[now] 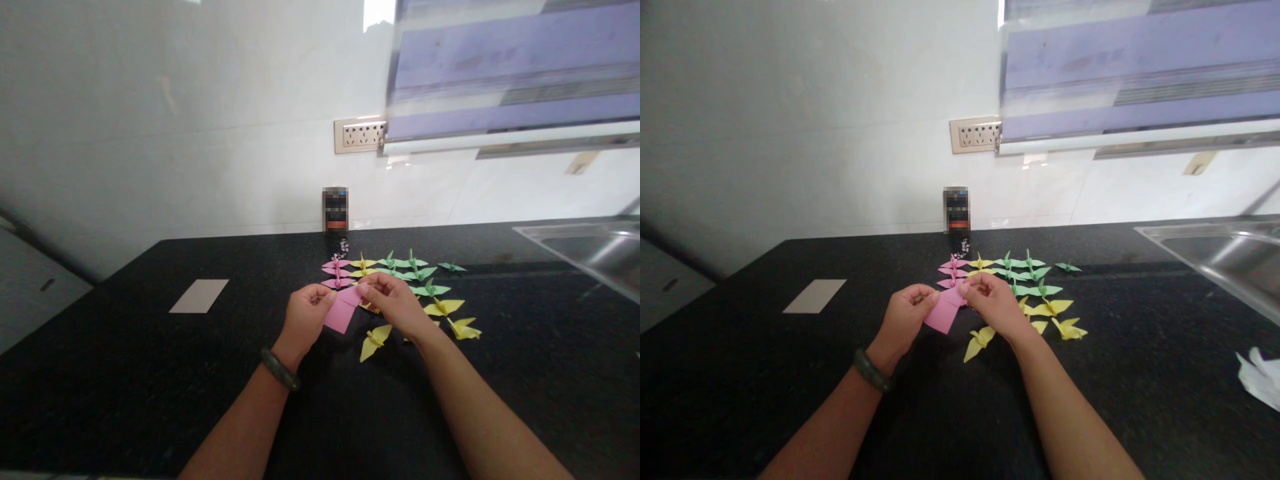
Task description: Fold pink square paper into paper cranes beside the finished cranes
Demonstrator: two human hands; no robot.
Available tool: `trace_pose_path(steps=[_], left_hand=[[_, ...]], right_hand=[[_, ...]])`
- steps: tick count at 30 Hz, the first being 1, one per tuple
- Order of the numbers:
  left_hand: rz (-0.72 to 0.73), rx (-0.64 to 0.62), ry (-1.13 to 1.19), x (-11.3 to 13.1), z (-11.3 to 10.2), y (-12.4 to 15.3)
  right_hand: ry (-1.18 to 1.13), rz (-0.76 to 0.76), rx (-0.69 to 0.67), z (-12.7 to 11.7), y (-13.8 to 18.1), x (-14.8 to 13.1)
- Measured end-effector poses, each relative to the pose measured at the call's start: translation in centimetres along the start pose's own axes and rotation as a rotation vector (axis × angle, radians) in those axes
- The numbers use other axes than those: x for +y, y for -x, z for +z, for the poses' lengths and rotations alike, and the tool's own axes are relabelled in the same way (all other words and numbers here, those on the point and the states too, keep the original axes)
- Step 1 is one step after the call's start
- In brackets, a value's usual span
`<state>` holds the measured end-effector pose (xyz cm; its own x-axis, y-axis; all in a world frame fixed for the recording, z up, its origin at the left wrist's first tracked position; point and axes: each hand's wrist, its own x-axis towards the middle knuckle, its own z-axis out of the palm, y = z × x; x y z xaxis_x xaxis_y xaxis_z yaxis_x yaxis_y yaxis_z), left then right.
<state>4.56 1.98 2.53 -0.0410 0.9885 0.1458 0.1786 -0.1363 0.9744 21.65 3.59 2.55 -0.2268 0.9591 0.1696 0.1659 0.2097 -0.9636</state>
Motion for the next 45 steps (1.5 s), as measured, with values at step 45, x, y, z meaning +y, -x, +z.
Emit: trace_pose_path(steps=[45], left_hand=[[0.148,-0.197,-0.139,-0.8,0.4,0.1]], right_hand=[[0.157,-0.162,0.155,0.6,0.4,-0.5]])
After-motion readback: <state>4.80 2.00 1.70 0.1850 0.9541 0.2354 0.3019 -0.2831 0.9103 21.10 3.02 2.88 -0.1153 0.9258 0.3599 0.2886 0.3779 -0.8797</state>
